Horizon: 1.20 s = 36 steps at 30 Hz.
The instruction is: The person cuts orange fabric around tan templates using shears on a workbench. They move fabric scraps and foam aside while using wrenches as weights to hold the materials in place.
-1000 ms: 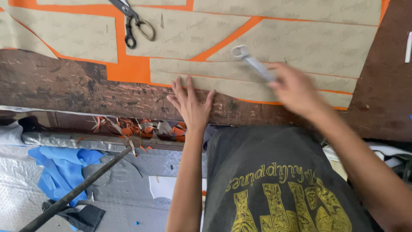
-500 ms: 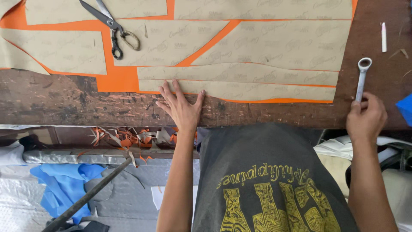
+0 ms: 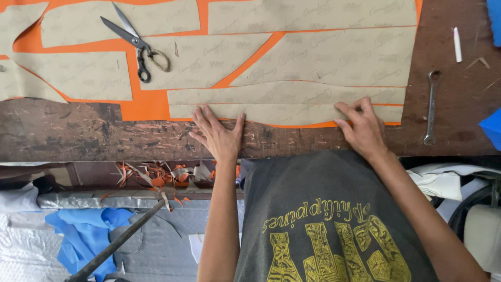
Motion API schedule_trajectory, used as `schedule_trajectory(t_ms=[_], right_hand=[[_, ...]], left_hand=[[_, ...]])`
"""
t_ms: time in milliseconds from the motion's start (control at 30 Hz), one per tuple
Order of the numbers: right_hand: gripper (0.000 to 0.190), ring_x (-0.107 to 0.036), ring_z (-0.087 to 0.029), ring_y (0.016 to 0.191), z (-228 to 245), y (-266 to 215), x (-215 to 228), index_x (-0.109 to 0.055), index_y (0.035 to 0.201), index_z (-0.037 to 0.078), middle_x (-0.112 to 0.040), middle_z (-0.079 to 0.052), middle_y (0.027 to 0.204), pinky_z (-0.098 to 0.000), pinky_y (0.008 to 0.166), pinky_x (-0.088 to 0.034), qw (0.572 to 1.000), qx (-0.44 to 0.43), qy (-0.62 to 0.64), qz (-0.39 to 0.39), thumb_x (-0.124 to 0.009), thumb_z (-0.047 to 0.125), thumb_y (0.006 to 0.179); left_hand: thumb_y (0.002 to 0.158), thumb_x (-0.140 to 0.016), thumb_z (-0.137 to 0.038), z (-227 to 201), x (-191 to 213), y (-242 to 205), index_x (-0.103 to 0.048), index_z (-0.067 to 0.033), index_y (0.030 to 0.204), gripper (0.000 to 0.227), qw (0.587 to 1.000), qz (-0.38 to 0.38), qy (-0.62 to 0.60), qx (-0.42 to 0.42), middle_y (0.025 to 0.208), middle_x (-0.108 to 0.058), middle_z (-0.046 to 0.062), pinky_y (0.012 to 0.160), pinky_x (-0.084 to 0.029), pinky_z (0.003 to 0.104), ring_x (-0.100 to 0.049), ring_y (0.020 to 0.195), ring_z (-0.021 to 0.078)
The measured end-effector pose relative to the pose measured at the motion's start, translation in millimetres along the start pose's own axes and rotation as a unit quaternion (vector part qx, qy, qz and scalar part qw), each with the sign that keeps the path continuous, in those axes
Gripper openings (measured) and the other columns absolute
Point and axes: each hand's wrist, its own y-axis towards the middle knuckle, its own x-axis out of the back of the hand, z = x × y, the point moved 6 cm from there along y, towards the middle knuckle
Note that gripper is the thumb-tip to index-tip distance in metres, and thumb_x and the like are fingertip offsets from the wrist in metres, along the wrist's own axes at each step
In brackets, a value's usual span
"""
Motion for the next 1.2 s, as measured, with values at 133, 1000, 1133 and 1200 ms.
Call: schedule_trajectory(t_ms=[133, 1000, 1133, 1200], right_hand=[[0.039, -0.064, -0.027, 0.087, -2.4, 6.3, 6.4, -0.071, 0.129, 0.017, -0.054, -0.01, 0.112, -0.0421, 0.075, -0.055, 1.0, 0.006, 0.004, -0.007, -0.077, 0.023, 0.092], [0.039, -0.063, -0.027, 0.098, -35.6, 34.8, 12.2, -0.07, 0.138, 0.019, -0.052, -0.01, 0.119, -0.042, 0.086, -0.056, 0.999, -0.04, 0.026, -0.003, -0.071, 0.028, 0.1], [0.042, -0.061, -0.03, 0.11, -53.3, 53.4, 34.5, -0.068, 0.141, 0.014, -0.051, -0.011, 0.123, -0.0459, 0.094, -0.054, 0.995, -0.032, -0.042, -0.089, -0.077, 0.027, 0.102], [0.053, -0.059, -0.031, 0.11, -59.7, 67.3, 40.7, -0.066, 0.146, 0.016, -0.048, -0.013, 0.124, -0.0472, 0.093, -0.054, 0.996, -0.042, -0.02, -0.075, -0.079, 0.031, 0.097]], left_hand=[[0.084, -0.068, -0.073, -3.6, -1.9, 4.4, -0.025, -0.0015, 0.159, 0.113, 1.0, -0.004, 0.007, 0.005, 0.166, -0.02, 0.021, 0.12, -0.003, 0.071, -0.009, 0.157, 0.0383], [0.098, -0.06, -0.058, -14.4, 1.0, 27.7, -0.049, -0.0268, 0.153, 0.064, 0.996, 0.007, 0.019, -0.091, 0.17, -0.024, 0.012, 0.122, -0.001, 0.07, -0.013, 0.159, 0.0363], [0.104, -0.053, -0.057, -73.1, -12.3, 21.5, -0.044, -0.0301, 0.16, 0.062, 0.975, 0.025, 0.028, -0.22, 0.174, -0.018, 0.009, 0.124, -0.001, 0.07, -0.008, 0.161, 0.0353], [0.104, -0.051, -0.059, -107.0, -20.0, 16.7, -0.041, -0.0341, 0.16, 0.062, 0.956, 0.059, 0.045, -0.282, 0.173, -0.017, 0.005, 0.122, 0.001, 0.073, -0.005, 0.16, 0.0347]])
